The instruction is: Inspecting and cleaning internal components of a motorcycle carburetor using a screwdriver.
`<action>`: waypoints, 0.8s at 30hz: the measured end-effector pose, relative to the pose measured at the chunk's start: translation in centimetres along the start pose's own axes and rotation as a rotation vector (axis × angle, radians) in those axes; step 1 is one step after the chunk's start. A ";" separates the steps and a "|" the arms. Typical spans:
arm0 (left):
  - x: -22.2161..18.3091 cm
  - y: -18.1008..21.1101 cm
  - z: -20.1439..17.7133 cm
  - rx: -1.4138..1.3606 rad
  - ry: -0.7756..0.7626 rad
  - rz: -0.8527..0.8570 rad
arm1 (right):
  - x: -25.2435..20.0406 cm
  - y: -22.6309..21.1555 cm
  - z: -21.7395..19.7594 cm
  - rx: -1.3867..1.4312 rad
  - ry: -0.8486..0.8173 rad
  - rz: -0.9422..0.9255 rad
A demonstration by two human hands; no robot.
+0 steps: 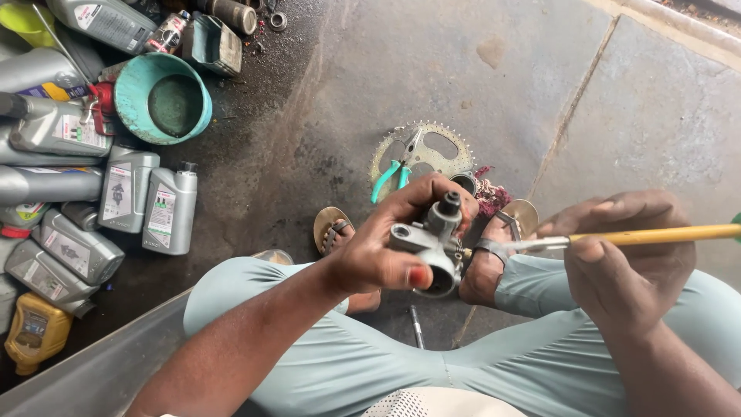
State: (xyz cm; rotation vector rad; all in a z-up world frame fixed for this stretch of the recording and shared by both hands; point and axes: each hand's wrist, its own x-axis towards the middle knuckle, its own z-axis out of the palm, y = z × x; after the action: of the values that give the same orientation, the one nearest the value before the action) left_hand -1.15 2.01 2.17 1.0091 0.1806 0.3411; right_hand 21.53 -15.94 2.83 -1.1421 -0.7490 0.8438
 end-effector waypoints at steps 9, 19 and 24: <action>-0.2 1.0 -0.4 -0.003 -0.095 -0.047 | -0.3 -0.7 1.3 -0.205 -0.063 -0.089; -0.5 1.0 -0.4 0.174 -0.136 -0.029 | -0.8 0.3 1.1 -0.310 -0.032 -0.050; -0.4 0.9 -0.4 0.145 -0.149 -0.042 | -0.6 0.2 1.2 -0.336 -0.051 -0.055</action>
State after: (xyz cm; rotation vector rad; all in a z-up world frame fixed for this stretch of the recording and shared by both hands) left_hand -1.85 2.64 2.76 1.1681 0.0926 0.2161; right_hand 20.16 -15.89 2.91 -1.3936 -0.9862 0.7195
